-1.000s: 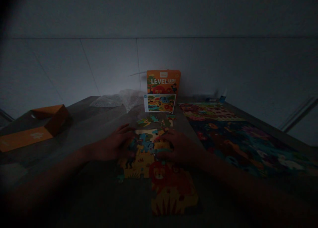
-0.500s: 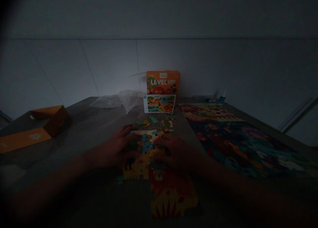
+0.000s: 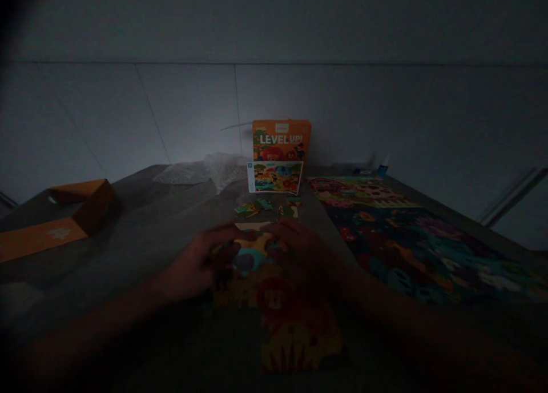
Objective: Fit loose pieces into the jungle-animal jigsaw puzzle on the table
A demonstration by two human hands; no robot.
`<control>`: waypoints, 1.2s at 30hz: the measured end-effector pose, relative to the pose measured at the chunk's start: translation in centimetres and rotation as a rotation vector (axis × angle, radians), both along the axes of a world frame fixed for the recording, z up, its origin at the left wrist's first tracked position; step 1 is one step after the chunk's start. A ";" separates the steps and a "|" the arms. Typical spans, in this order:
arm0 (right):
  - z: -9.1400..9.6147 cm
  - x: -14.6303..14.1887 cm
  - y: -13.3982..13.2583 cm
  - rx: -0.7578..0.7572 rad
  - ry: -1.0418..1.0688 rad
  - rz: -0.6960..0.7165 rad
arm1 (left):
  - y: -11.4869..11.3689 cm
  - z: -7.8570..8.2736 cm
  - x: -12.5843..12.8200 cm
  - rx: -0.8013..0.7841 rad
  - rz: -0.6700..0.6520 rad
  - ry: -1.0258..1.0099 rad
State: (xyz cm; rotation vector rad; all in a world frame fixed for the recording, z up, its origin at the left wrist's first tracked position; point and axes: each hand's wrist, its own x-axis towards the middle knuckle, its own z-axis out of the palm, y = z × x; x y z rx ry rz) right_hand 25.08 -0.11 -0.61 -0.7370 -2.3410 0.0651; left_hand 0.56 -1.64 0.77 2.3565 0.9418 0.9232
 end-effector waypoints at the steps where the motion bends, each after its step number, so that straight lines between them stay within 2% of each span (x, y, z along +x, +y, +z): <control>1: 0.0 0.4 0.4 -0.011 0.023 -0.071 | 0.6 -0.1 -0.5 0.012 0.097 -0.031; 5: -0.6 2.0 2.6 -0.019 0.026 -0.316 | 3.2 -0.4 -2.9 0.012 0.416 -0.101; 7: -1.1 2.5 3.4 -0.058 0.003 -0.386 | 4.1 -0.2 -3.9 -0.005 0.535 -0.030; 9: -1.4 2.6 3.7 -0.093 -0.021 -0.420 | 4.7 0.0 -4.6 -0.052 0.608 0.099; 11: -1.5 2.5 3.7 -0.125 -0.046 -0.436 | 5.0 0.0 -4.9 -0.109 0.625 0.210; 16: -1.4 2.2 3.2 -0.217 -0.111 -0.458 | 5.7 -0.8 -5.4 -0.152 0.617 0.329; 22: -1.7 2.4 3.4 -0.256 -0.108 -0.338 | 5.6 -1.3 -5.1 -0.013 0.547 0.511; 25: -1.7 2.5 3.5 -0.232 -0.112 -0.311 | 4.6 -1.1 -4.3 0.037 0.388 0.520; 27: -1.6 2.5 3.5 -0.229 -0.120 -0.305 | 4.0 -0.9 -3.8 0.023 0.247 0.533; 29: -1.5 2.5 3.5 -0.246 -0.127 -0.299 | 3.6 -0.8 -3.6 -0.012 0.168 0.544; 36: -1.1 2.2 3.3 -0.275 -0.117 -0.307 | 4.3 -0.9 -4.1 -0.042 0.200 0.524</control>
